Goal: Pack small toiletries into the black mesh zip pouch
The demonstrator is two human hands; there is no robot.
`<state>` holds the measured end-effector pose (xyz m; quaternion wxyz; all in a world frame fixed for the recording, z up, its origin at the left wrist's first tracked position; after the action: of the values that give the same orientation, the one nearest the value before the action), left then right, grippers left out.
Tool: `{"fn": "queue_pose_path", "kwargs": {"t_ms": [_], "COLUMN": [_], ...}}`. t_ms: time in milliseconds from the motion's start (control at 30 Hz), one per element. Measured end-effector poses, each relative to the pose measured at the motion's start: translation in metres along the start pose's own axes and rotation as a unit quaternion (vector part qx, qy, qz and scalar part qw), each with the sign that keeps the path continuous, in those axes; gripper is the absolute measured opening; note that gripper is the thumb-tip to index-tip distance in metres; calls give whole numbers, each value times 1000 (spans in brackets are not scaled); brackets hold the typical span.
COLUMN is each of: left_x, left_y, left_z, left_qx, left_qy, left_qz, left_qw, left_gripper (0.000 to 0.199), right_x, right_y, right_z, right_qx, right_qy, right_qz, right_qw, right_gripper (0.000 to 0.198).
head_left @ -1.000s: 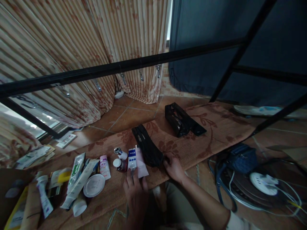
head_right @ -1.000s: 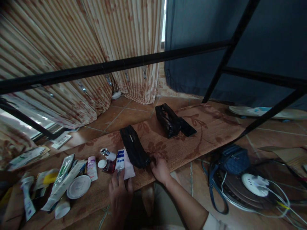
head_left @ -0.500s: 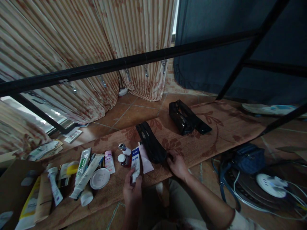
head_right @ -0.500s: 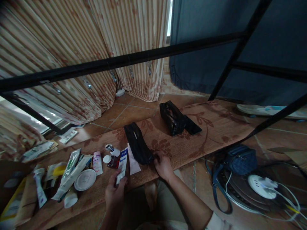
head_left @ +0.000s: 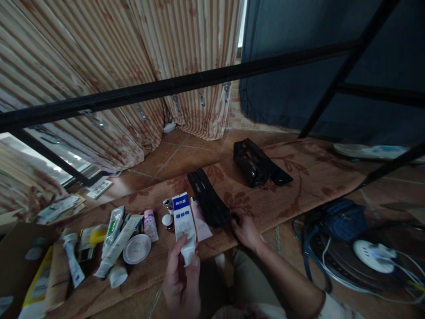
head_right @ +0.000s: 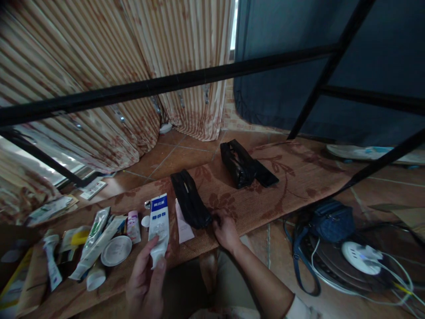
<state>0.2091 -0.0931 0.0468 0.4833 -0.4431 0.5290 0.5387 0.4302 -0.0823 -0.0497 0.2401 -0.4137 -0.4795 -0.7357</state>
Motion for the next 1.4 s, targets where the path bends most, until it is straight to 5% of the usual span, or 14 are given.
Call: {"fn": "queue_pose_path", "kwargs": {"t_ms": [167, 367, 1000, 1400], "left_x": [-7, -17, -18, -3], "left_y": [-10, -26, -33, -19], "left_z": [11, 28, 28, 13], "left_qx": [74, 127, 137, 54], "left_qy": [-96, -124, -129, -84], "left_qz": [121, 180, 203, 140], "left_qw": [985, 968, 961, 985], "left_gripper": [45, 43, 39, 37], "right_x": [-2, 2, 4, 2], "right_y": [-1, 0, 0, 0], "right_z": [0, -1, -2, -1], "right_qx": [-6, -6, -3, 3], "right_qy": [-2, -3, -3, -5], "right_qz": [1, -2, 2, -18], "right_qw": [1000, 1000, 1000, 1000], "right_gripper": [30, 31, 28, 28]}}
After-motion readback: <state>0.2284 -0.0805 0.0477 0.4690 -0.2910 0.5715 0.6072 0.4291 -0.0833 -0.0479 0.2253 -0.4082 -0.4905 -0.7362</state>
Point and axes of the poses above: each hand's wrist, its own z-axis towards the middle knuckle, its own y-axis out of the back of the hand, x = y × z, the point moved 1 cm from there along z, towards the middle knuckle, and after that the axes turned 3 degrees about y, right-handed, at the moved point
